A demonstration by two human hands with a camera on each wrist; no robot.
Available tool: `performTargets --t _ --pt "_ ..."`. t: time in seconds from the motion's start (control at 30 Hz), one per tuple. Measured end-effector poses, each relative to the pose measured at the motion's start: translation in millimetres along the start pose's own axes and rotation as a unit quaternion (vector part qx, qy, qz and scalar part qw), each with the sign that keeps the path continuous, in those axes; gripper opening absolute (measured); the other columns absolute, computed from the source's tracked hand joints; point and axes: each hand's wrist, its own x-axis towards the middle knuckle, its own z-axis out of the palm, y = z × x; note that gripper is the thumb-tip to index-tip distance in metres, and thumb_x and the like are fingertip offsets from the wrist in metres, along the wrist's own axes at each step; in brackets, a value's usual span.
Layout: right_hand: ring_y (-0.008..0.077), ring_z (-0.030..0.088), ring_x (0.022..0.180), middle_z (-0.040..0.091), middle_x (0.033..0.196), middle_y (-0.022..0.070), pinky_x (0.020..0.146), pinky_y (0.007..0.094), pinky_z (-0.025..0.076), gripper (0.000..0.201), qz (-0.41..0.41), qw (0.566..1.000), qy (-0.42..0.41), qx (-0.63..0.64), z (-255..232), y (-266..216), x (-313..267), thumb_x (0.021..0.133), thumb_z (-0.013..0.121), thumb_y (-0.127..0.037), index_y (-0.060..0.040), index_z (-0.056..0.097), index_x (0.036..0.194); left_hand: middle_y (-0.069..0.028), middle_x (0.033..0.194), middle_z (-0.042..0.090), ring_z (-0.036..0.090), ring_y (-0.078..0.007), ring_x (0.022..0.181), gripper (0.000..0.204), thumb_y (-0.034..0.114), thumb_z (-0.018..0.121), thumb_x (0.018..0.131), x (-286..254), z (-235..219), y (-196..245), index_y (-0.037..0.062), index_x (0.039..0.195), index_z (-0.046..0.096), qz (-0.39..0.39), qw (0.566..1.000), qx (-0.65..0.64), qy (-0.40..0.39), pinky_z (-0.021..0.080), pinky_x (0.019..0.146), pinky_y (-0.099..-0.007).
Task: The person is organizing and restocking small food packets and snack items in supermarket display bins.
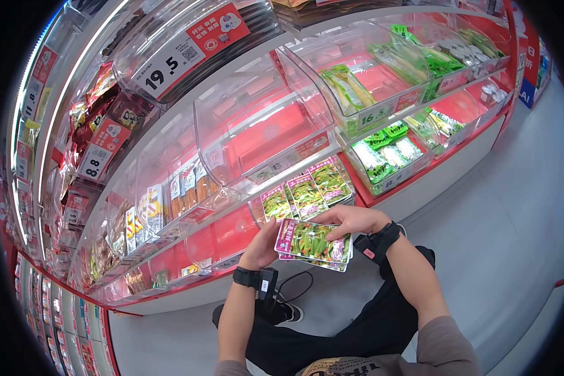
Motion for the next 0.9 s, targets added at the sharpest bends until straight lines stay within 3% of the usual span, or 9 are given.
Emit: performTargets --t 0.03,0.13,0.23,0.33,0.37,0.5,0.6,0.8,0.9 --pt "0.0143 0.054 0.110 0.057 0.124 0.0113 0.096 0.0289 0.042 0.063 0.010 1.000 0.002 -0.004 -0.3 2.1 1.5 0.078 0.065 -0.003 0.0027 0.040 0.136 -0.0063 0.106 0.060 0.062 -0.0140 0.075 0.037 0.030 0.050 0.095 2.4 -21.0 -7.7 0.0049 0.122 0.048 0.024 0.996 0.030 -0.076 0.054 0.055 -0.0339" --pt "0.0140 0.057 0.104 0.059 0.118 0.0105 0.091 0.0264 0.044 0.056 0.030 0.993 0.100 -0.054 2.4 -1.3 4.1 0.080 0.066 -0.010 0.0011 0.047 0.132 -0.0058 0.102 0.059 0.062 -0.0147 0.076 0.037 0.018 0.060 0.090 -1.6 -23.2 -13.4 0.0048 0.121 0.045 0.040 0.978 0.181 -0.097 0.052 0.047 -0.0322" --pt "0.0121 0.059 0.098 0.061 0.111 0.0075 0.075 0.0233 0.049 0.047 0.052 0.964 0.258 0.020 5.7 -13.4 4.4 0.085 0.064 -0.019 -0.0020 0.051 0.127 -0.0049 0.097 0.059 0.061 -0.0154 0.074 0.038 0.010 0.062 0.087 -6.4 -11.7 -21.7 0.0049 0.121 0.045 0.103 0.992 0.061 -0.031 0.051 0.047 -0.0314" --pt "0.0102 0.062 0.084 0.060 0.100 0.0042 0.056 0.0224 0.048 0.045 -0.028 0.928 0.328 0.176 3.4 -1.4 12.7 0.089 0.060 -0.026 -0.0065 0.049 0.128 -0.0062 0.100 0.060 0.063 -0.0180 0.081 0.034 0.012 0.059 0.089 0.4 -15.5 -27.5 0.0057 0.120 0.046 0.153 0.988 -0.015 0.000 0.054 0.052 -0.0342" --pt "0.0133 0.065 0.070 0.060 0.097 0.0049 0.045 0.0242 0.045 0.047 -0.025 0.925 0.326 0.194 8.9 -4.5 13.7 0.091 0.057 -0.027 -0.0082 0.042 0.132 -0.0064 0.101 0.060 0.063 -0.0187 0.084 0.032 0.013 0.058 0.090 2.3 -13.1 -28.9 0.0066 0.119 0.046 0.171 0.985 -0.007 0.010 0.055 0.056 -0.0358" --pt "0.0175 0.064 0.060 0.062 0.096 0.0085 0.043 0.0259 0.045 0.044 -0.016 0.927 0.359 0.109 21.9 -0.2 22.6 0.093 0.056 -0.026 -0.0051 0.041 0.129 -0.0085 0.106 0.061 0.063 -0.0219 0.095 0.027 0.014 0.053 0.092 -2.4 13.7 -25.1 0.0068 0.117 0.049 0.179 0.983 0.020 0.040 0.057 0.068 -0.0401" --pt "0.0178 0.065 0.064 0.062 0.094 0.0088 0.046 0.0263 0.046 0.042 -0.024 0.925 0.367 0.092 8.6 18.7 27.1 0.093 0.056 -0.024 -0.0052 0.043 0.127 -0.0104 0.110 0.061 0.062 -0.0234 0.099 0.026 0.015 0.049 0.093 7.4 4.6 -16.0 0.0078 0.118 0.050 0.116 0.991 -0.065 -0.021 0.058 0.074 -0.0420" --pt "0.0199 0.067 0.068 0.063 0.098 0.0149 0.050 0.0264 0.050 0.039 -0.090 0.870 0.418 0.247 10.8 4.0 28.0 0.094 0.053 -0.022 -0.0013 0.042 0.125 -0.0131 0.110 0.060 0.060 -0.0274 0.102 0.022 0.009 0.048 0.093 34.7 28.2 4.1 0.0002 0.114 0.049 0.182 0.980 -0.082 0.025 0.055 0.084 -0.0458" --pt "0.0213 0.067 0.068 0.064 0.097 0.0181 0.050 0.0271 0.049 0.036 -0.114 0.842 0.448 0.277 3.8 6.3 25.1 0.094 0.053 -0.021 -0.0018 0.043 0.123 -0.0163 0.113 0.056 0.055 -0.0307 0.106 0.024 0.008 0.045 0.095 91.8 5.2 4.6 -0.0030 0.116 0.046 0.184 0.974 -0.123 0.049 0.049 0.094 -0.0513"
